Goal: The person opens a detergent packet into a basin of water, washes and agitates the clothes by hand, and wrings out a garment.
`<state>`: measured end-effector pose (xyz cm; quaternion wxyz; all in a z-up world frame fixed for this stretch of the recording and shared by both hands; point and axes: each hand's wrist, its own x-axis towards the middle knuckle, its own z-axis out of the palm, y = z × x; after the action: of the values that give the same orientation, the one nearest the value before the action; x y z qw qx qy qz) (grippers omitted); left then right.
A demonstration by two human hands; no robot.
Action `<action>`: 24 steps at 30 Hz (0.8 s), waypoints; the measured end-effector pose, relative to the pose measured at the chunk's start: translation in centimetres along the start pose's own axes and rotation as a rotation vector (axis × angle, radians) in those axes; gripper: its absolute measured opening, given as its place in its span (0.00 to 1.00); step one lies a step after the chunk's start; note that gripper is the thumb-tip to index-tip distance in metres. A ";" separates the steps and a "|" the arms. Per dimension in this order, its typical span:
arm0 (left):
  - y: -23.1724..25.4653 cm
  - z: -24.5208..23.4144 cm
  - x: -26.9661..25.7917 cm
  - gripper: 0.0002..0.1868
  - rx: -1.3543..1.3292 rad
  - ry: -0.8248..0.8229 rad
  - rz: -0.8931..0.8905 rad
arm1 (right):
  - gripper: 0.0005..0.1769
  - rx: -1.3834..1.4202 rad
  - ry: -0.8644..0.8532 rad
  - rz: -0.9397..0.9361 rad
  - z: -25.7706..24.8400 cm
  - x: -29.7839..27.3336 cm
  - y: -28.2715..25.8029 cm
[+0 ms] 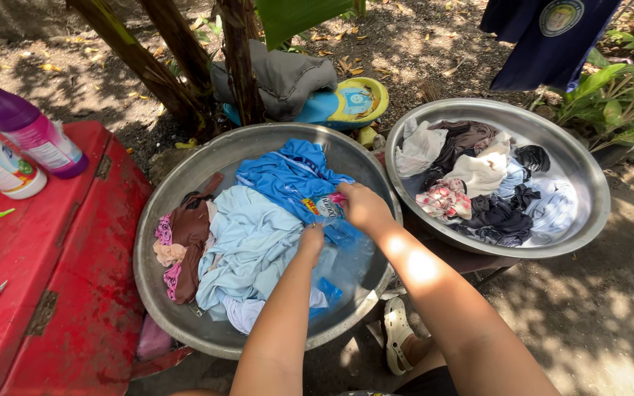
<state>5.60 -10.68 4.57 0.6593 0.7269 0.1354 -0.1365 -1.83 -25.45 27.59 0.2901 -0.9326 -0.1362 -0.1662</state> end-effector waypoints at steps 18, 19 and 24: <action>1.6 -4.7 -1.5 0.15 0.061 0.186 0.066 | 0.08 -0.220 -0.089 0.279 2.9 -0.2 -0.3; 1.8 -5.0 -1.4 0.15 0.061 0.192 0.069 | 0.07 -0.181 0.058 0.253 3.4 -0.6 0.0; 1.0 -5.5 -1.8 0.15 0.208 0.232 0.193 | 0.09 0.028 0.149 0.421 5.9 -1.4 3.1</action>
<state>4.47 -5.30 6.68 0.5707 0.8115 0.1254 -0.0010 -0.68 -24.66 20.90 0.3407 -0.9214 0.0812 -0.1682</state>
